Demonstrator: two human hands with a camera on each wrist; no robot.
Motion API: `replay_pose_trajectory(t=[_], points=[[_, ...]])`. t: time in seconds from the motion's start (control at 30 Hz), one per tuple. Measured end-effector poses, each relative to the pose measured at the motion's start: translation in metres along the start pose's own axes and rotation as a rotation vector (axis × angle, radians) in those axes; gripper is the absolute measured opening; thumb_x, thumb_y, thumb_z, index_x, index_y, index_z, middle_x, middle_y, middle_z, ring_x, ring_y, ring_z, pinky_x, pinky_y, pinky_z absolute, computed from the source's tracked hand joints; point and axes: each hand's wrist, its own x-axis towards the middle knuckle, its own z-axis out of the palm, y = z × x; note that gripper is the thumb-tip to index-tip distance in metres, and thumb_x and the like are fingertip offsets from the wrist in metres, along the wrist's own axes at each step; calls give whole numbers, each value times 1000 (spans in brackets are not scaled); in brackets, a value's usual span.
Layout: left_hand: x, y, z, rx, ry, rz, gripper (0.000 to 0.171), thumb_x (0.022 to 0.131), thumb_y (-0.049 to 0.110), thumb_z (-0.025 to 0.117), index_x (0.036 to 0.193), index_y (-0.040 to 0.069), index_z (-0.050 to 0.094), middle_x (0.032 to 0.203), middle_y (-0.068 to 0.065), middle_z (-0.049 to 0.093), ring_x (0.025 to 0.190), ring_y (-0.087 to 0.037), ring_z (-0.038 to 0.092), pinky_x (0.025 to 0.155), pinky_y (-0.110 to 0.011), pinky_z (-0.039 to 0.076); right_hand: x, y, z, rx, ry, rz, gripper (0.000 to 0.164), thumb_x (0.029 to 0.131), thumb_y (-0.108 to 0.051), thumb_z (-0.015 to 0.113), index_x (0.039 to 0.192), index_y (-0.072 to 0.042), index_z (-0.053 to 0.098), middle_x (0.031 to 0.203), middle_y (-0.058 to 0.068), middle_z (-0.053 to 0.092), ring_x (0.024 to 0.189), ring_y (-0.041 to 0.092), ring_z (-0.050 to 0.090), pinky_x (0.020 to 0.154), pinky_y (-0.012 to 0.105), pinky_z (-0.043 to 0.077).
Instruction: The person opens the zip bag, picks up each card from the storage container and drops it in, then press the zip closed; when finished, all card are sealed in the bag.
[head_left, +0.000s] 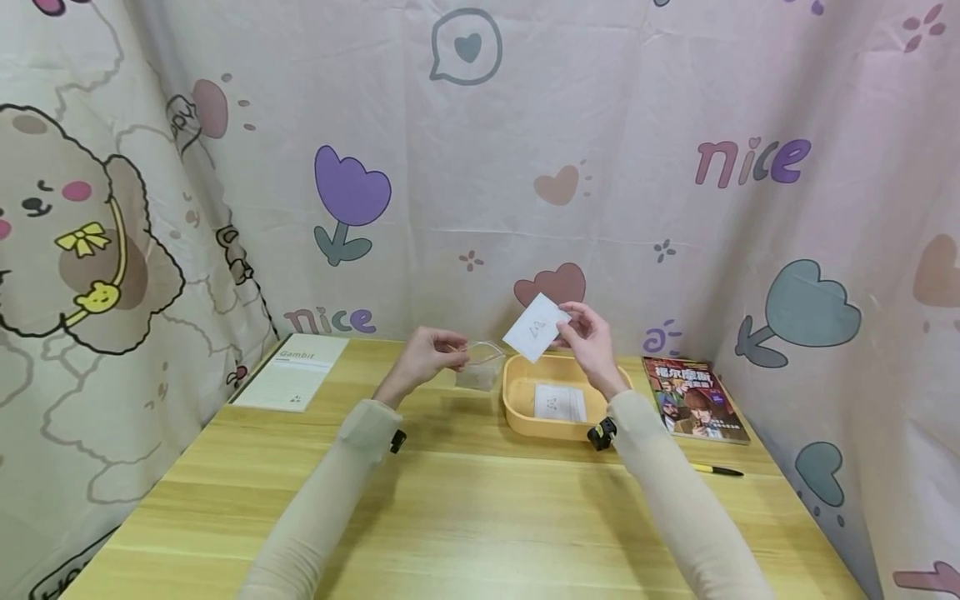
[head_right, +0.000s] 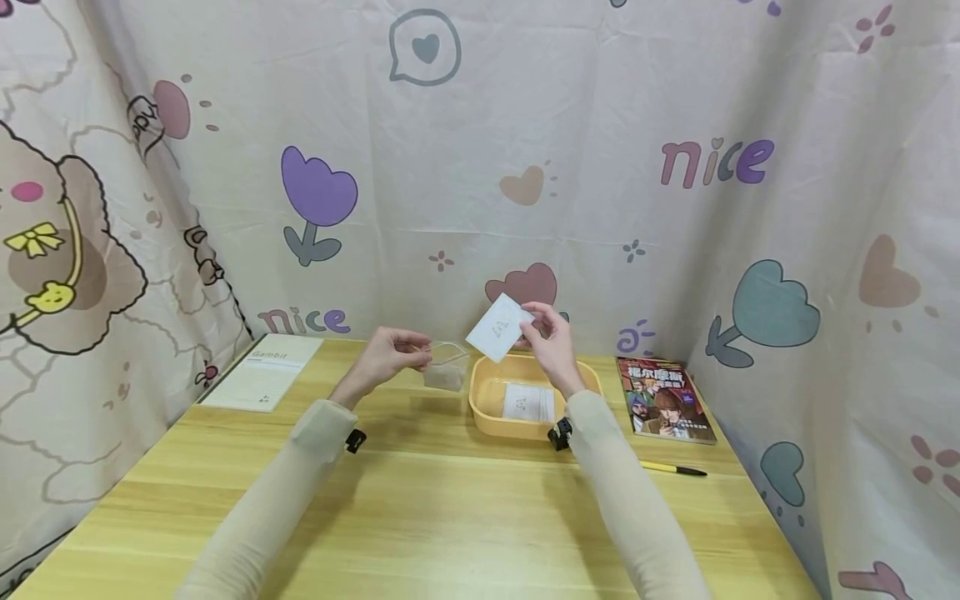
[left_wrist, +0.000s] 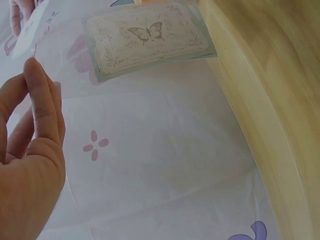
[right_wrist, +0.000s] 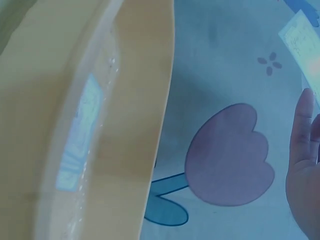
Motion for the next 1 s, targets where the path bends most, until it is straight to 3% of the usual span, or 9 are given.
replay_pose_trajectory(t=[0.27,0.5,0.67,0.83,1.0], points=[[1,2,1,-2,5,5,32,86,0,72,115,-11,65,102,-23,72,74,-19,72,70,-32,63,3,-7,14,37,-39,-56,35,92,7,59,128,3,58,89,2,59,77,25,61,67,31,63],[0,3,3,4,17,8,33,85,1,72,115,-10,66,101,-22,73,73,-17,72,70,-31,63,5,-10,27,43,-77,-100,35,92,8,58,127,8,56,90,13,55,79,14,59,68,32,64],[0,3,4,6,27,3,30,85,2,73,113,-8,68,99,-21,73,72,-17,71,69,-31,63,3,-25,39,47,-99,-121,34,91,11,58,125,12,56,92,17,54,82,15,58,69,37,64],[1,3,4,-2,29,-6,29,84,1,73,113,-6,69,103,-23,72,73,-17,71,68,-31,63,-1,-41,51,-4,-125,-151,31,92,11,56,124,12,55,99,24,55,83,20,59,68,28,63],[1,3,5,5,25,-12,31,83,2,74,113,-4,69,104,-22,72,73,-18,72,68,-30,63,0,-44,57,-61,-136,-171,29,94,9,55,123,9,54,105,21,58,84,28,61,68,24,62]])
